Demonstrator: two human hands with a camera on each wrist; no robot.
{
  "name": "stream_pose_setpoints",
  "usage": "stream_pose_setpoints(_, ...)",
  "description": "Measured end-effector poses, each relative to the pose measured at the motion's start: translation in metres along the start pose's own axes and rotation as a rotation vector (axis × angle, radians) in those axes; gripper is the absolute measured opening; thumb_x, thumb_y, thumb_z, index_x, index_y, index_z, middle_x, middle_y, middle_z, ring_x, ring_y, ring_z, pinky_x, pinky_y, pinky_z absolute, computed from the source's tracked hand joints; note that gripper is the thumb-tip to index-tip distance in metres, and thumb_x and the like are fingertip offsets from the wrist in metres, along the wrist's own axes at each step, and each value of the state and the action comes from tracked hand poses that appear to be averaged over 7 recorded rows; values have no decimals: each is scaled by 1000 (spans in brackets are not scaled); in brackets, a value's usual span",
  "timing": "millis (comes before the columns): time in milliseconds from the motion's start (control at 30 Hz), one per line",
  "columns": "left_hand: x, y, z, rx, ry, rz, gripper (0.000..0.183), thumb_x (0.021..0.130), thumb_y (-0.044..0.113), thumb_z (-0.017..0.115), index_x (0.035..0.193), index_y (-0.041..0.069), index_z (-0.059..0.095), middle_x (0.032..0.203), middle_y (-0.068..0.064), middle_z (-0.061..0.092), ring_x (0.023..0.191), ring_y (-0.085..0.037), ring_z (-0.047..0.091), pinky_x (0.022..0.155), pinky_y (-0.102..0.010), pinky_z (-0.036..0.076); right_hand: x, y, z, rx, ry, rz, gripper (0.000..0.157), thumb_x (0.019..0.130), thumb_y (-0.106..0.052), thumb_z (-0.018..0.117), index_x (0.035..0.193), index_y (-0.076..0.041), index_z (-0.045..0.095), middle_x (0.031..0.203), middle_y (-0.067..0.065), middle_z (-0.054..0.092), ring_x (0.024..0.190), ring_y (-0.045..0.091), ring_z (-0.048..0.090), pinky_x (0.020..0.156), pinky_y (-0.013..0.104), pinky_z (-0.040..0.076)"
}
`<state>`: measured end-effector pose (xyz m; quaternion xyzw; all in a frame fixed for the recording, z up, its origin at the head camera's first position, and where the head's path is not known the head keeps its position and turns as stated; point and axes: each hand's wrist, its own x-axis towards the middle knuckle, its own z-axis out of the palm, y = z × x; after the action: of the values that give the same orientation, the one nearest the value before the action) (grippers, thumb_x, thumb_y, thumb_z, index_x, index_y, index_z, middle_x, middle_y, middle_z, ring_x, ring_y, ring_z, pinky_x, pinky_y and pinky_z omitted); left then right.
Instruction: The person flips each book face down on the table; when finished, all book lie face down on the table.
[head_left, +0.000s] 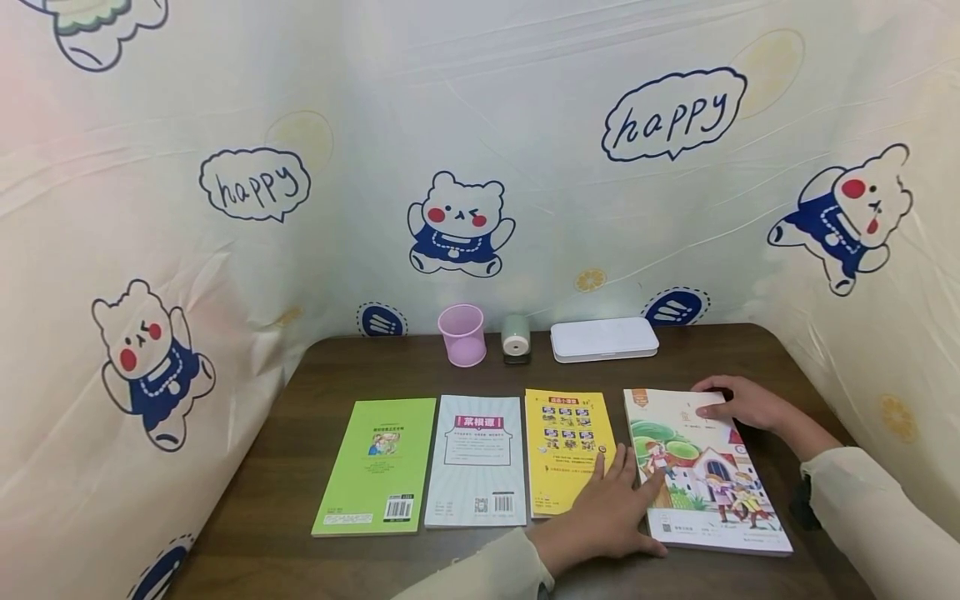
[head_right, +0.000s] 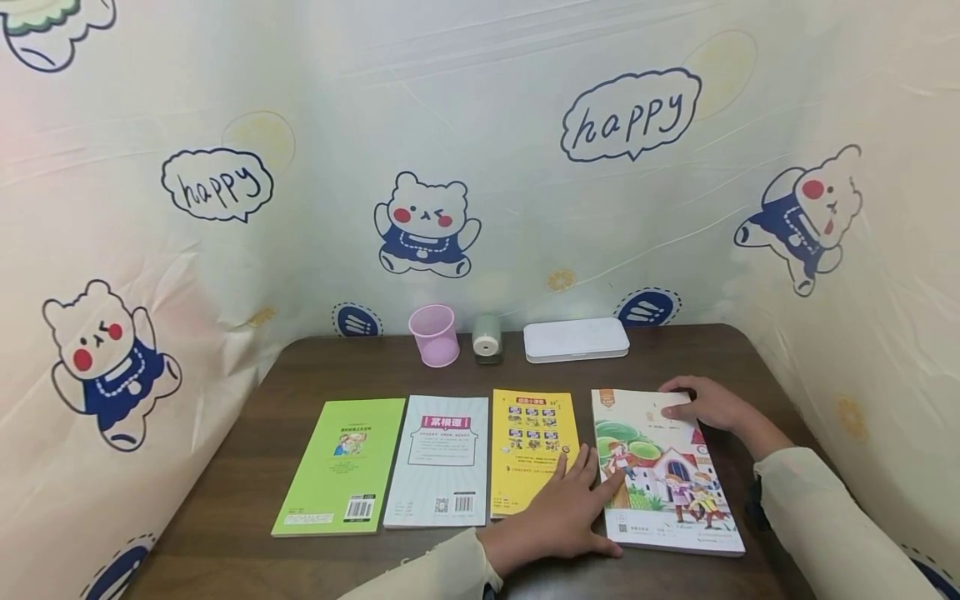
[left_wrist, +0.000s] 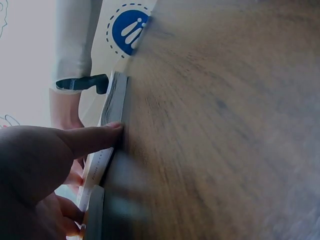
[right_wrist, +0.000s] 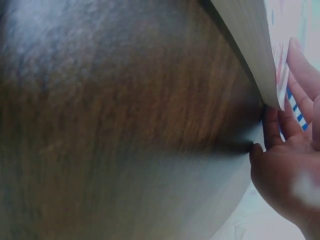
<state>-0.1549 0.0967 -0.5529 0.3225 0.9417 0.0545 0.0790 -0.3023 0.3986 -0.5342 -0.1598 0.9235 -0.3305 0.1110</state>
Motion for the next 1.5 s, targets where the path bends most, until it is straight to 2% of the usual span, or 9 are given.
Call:
stream_pose_setpoints(267,-1,-3,-2,-63,40,22,96,84,72,70,163,37,28,171,-11,22,159,-26,12,129,-47,14,1,2,0,-1,-1,-5,52,94,-37,75,130,-2,64,128,25,61,112,42,52,97,69,45)
stream_pose_setpoints(400,-3,-2,-6,-160,55,24,94,86,68,72,163,35,29,171,-14,20,158,-31,17,128,-46,20,1,2,0,-4,1,-7,51,93,-37,76,130,-2,64,128,26,61,111,42,52,96,69,45)
stream_pose_setpoints(533,-4,1,-9,-311,58,8,93,87,62,74,163,35,28,173,-11,13,156,-32,21,124,-39,30,1,3,0,-4,-2,-21,51,94,-36,75,130,-2,63,126,24,62,110,40,54,94,65,47)
stream_pose_setpoints(700,-3,6,-8,-511,110,17,99,87,50,81,164,24,26,173,-11,6,153,-22,29,114,-24,40,1,3,-2,-6,0,-28,51,94,-36,75,129,-2,63,122,20,64,107,36,56,90,54,50)
stream_pose_setpoints(833,-4,10,-7,-616,161,32,101,86,43,84,165,21,24,173,-13,5,153,-21,29,114,-23,39,0,3,-1,-8,2,-21,52,94,-36,75,130,-1,62,122,20,63,107,35,55,89,52,50)
stream_pose_setpoints(967,-4,15,-6,-751,214,-5,104,84,40,86,165,23,23,173,-13,8,155,-23,25,117,-26,38,0,1,2,-8,5,-24,52,94,-36,75,130,-1,62,122,19,63,108,34,55,90,54,50)
stream_pose_setpoints(1133,0,21,-2,-1047,275,2,107,83,24,89,165,13,21,171,-10,17,151,-11,30,115,-21,36,-1,-1,2,4,6,-36,51,94,-34,75,130,0,62,122,19,63,107,33,55,90,53,49)
stream_pose_setpoints(1233,1,24,1,-1238,261,37,108,84,11,87,165,9,17,172,-6,15,146,-2,31,112,-16,37,-1,0,1,20,2,-37,51,95,-33,74,131,1,61,121,19,63,106,33,56,89,49,48)
stream_pose_setpoints(1500,1,32,14,-1505,204,50,104,91,4,78,167,13,7,173,-1,6,149,-2,27,114,-20,37,-2,3,6,48,-8,-3,53,95,-35,74,133,0,59,120,17,63,100,27,58,81,35,47)
